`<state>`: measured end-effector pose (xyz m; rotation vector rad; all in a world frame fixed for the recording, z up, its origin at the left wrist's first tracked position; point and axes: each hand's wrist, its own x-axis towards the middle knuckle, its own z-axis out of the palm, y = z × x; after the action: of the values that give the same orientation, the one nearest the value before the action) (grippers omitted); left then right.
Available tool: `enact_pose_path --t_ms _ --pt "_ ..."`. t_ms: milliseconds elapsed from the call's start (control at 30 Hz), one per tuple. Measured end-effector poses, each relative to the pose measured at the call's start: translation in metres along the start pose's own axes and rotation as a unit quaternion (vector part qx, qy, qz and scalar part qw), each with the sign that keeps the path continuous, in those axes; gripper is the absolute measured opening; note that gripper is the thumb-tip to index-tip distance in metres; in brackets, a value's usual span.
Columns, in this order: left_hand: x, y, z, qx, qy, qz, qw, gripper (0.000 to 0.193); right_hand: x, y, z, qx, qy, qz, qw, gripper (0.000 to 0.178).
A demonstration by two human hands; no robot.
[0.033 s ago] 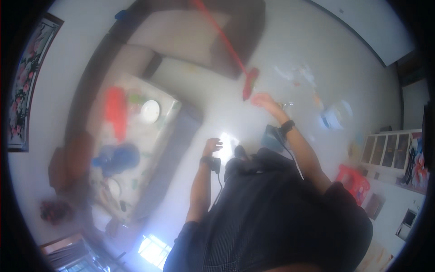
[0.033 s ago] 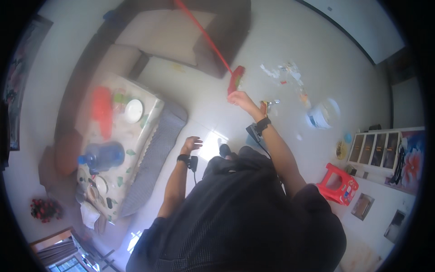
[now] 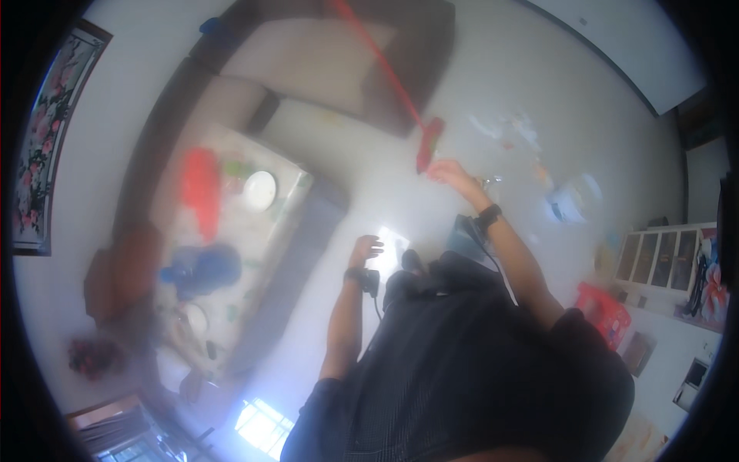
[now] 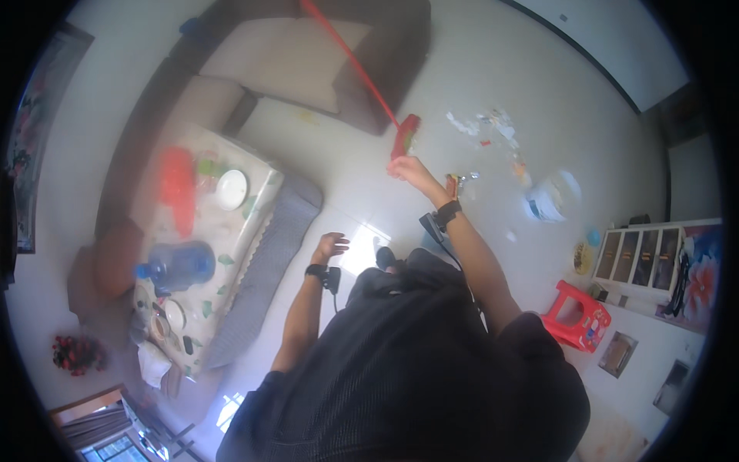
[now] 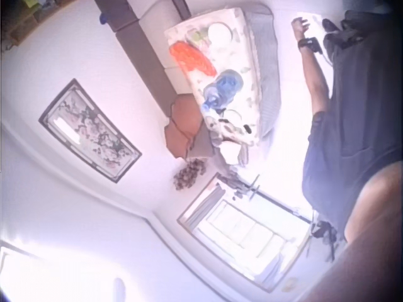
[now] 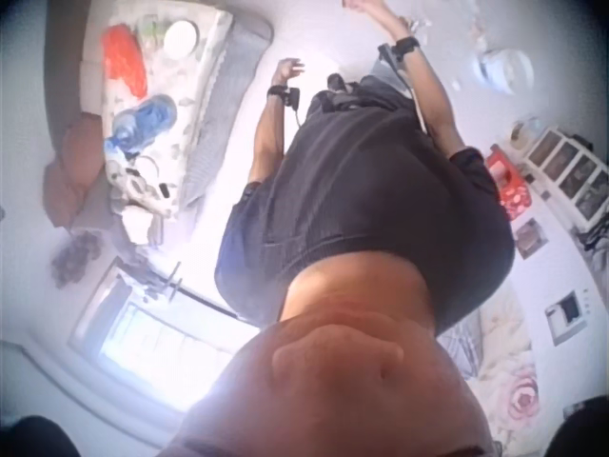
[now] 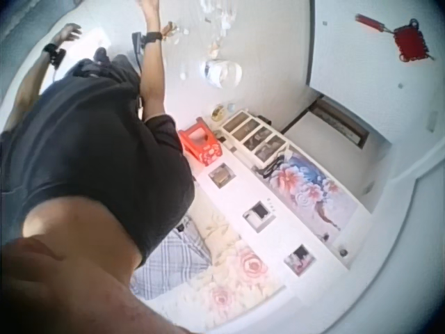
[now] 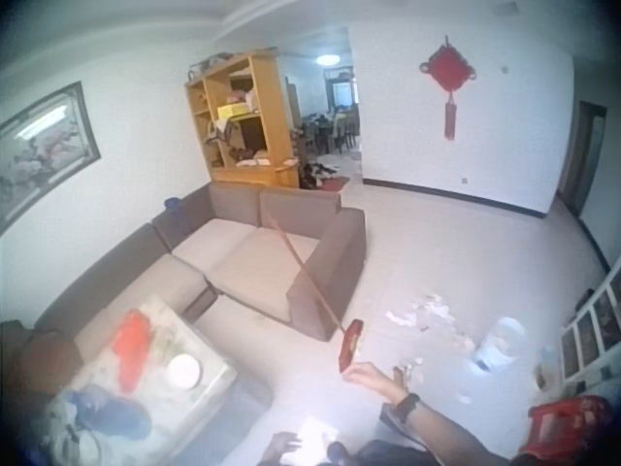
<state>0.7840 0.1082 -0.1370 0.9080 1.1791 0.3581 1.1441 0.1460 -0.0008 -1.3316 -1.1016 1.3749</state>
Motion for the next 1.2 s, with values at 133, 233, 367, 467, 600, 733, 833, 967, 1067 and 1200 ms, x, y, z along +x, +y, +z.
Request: enact_pose_path --t_ms 133,233,367,467,600,733,833,967,1067,1200 --pt "-0.005 0.022 0.016 0.011 -0.034 0.021 0.999 0.042 0.035 -0.002 0.023 -0.028 -0.023 -0.020 0.999 0.019" --pt "0.003 0.048 0.017 0.020 -0.073 0.011 0.997 0.042 0.067 -0.002 0.028 -0.020 -0.018 -0.022 0.999 0.015" --pt "0.033 0.086 0.001 0.035 -0.093 -0.021 0.995 0.040 0.116 -0.013 0.032 -0.001 -0.007 -0.005 1.000 0.012" --pt "0.071 0.136 -0.014 0.046 -0.097 -0.019 0.994 0.038 0.168 -0.016 0.018 -0.034 0.016 -0.022 0.999 0.013" --pt "0.143 0.212 -0.038 0.055 -0.080 -0.011 0.995 0.036 0.246 -0.025 0.006 -0.053 0.072 -0.094 0.992 0.024" --pt "0.236 0.299 -0.061 0.039 -0.092 0.081 0.992 0.034 0.356 -0.037 -0.024 -0.088 0.152 -0.131 0.976 0.038" --pt "0.306 0.389 -0.055 0.081 -0.031 0.145 0.986 0.035 0.448 -0.054 -0.053 -0.090 0.197 -0.106 0.970 0.048" --pt "0.386 0.491 -0.071 0.204 0.107 0.406 0.885 0.047 0.542 -0.097 -0.053 0.049 0.191 -0.166 0.966 0.069" --pt "0.405 0.597 -0.017 0.120 0.198 0.368 0.901 0.058 0.589 -0.103 -0.058 -0.004 0.152 -0.158 0.976 0.065" --pt "0.424 0.644 -0.043 0.090 0.099 0.459 0.878 0.057 0.572 -0.128 -0.038 -0.059 0.029 -0.012 0.998 0.042"
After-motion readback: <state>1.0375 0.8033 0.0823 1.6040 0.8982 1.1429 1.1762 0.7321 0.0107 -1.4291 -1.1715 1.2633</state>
